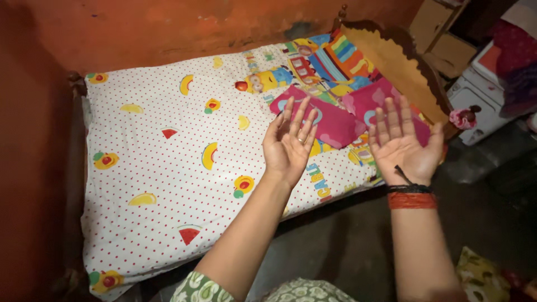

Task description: The person smooths a bedsheet by hand and folds pink pillowcases on a bed.

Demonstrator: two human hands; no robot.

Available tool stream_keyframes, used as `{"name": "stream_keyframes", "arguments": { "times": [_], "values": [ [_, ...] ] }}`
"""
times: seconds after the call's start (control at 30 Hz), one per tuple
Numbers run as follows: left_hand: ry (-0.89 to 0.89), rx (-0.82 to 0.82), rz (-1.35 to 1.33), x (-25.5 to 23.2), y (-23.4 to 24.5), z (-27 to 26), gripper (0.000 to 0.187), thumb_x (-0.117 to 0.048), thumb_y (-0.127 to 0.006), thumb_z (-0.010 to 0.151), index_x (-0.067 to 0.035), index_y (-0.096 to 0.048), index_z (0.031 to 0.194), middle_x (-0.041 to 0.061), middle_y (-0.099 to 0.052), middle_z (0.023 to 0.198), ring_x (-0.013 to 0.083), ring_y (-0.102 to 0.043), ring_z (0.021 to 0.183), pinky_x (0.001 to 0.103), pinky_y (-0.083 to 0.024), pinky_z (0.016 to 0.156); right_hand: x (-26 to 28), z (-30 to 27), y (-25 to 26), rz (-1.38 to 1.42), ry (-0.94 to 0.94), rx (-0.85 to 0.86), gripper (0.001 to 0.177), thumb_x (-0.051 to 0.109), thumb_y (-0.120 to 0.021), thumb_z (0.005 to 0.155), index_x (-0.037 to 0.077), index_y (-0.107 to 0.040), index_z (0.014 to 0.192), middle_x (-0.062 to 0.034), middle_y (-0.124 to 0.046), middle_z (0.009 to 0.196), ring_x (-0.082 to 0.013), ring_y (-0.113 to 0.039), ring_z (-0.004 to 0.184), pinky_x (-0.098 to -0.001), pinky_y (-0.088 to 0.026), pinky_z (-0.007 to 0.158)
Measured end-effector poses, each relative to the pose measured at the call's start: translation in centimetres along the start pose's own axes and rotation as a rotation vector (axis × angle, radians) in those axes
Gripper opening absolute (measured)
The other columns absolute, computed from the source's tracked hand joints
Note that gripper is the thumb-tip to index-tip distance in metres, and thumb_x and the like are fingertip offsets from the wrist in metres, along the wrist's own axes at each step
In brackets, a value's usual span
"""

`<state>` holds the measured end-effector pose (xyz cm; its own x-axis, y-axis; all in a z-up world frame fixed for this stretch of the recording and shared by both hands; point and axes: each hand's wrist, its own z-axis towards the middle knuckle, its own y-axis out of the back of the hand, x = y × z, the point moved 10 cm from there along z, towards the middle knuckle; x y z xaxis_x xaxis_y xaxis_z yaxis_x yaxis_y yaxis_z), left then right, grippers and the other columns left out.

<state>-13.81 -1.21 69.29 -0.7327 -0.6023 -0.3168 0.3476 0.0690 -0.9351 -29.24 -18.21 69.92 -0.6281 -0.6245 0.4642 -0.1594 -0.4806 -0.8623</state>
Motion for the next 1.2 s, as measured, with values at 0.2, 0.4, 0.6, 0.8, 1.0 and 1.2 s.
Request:
{"name": "stream_keyframes", "arguments": {
  "times": [0.2,0.4,0.6,0.8,1.0,1.2],
  "values": [
    [0.067,-0.002,-0.073,2.3,0.0,0.2,0.053,-0.035,-0.047,0.100,-0.022,-0.046,0.152,0.004,-0.048,0.159,0.0231,-0.046,0.145,0.036,-0.036,0.117,2.0,-1.3,1.4,-0.102,0.043,-0.051,0.082,0.071,-0.042,0.099,0.016,-0.058,0.157,-0.0036,-0.060,0.160,-0.0221,-0.055,0.147,-0.0420,-0.041,0.124],
    [0.081,-0.021,-0.074,5.4,1.0,1.7,0.053,-0.035,-0.045,0.101,-0.022,-0.047,0.152,0.005,-0.050,0.158,0.0229,-0.048,0.144,0.037,-0.037,0.117,4.7,-0.5,3.6,-0.195,0.026,-0.116,0.081,0.071,-0.043,0.094,0.018,-0.059,0.154,-0.0002,-0.062,0.156,-0.0197,-0.057,0.143,-0.0397,-0.042,0.119],
    [0.106,-0.069,-0.025,10.1,1.5,6.1,0.053,-0.035,-0.046,0.100,-0.023,-0.046,0.152,0.002,-0.051,0.158,0.0206,-0.050,0.142,0.034,-0.039,0.113,10.0,2.1,7.7,-0.193,0.025,-0.178,0.074,0.066,-0.047,0.096,0.017,-0.060,0.151,-0.0002,-0.065,0.151,-0.0189,-0.059,0.139,-0.0394,-0.044,0.117],
    [0.119,-0.062,0.098,16.2,1.1,12.9,0.058,-0.035,-0.046,0.099,-0.021,-0.042,0.155,0.003,-0.054,0.155,0.0203,-0.054,0.139,0.034,-0.041,0.113,15.4,7.0,12.2,-0.238,-0.025,-0.178,0.064,0.055,-0.050,0.101,0.017,-0.060,0.150,0.0012,-0.064,0.151,-0.0180,-0.060,0.137,-0.0387,-0.046,0.114],
    [0.091,-0.171,0.071,19.8,3.9,17.1,0.059,-0.036,-0.046,0.099,-0.020,-0.042,0.156,0.003,-0.054,0.155,0.0217,-0.052,0.141,0.035,-0.039,0.114,16.9,12.3,16.4,-0.269,-0.188,-0.163,0.061,0.052,-0.050,0.101,0.018,-0.056,0.152,0.0008,-0.061,0.153,-0.0186,-0.059,0.136,-0.0391,-0.047,0.111],
    [0.020,-0.302,0.007,20.0,7.9,19.5,0.054,-0.038,-0.049,0.097,-0.022,-0.049,0.148,0.003,-0.056,0.153,0.0213,-0.052,0.139,0.035,-0.039,0.111,13.5,17.5,19.8,-0.288,-0.363,-0.144,0.059,0.047,-0.047,0.102,0.016,-0.051,0.153,-0.0033,-0.058,0.153,-0.0207,-0.057,0.135,-0.0402,-0.047,0.108]
  ]
}}
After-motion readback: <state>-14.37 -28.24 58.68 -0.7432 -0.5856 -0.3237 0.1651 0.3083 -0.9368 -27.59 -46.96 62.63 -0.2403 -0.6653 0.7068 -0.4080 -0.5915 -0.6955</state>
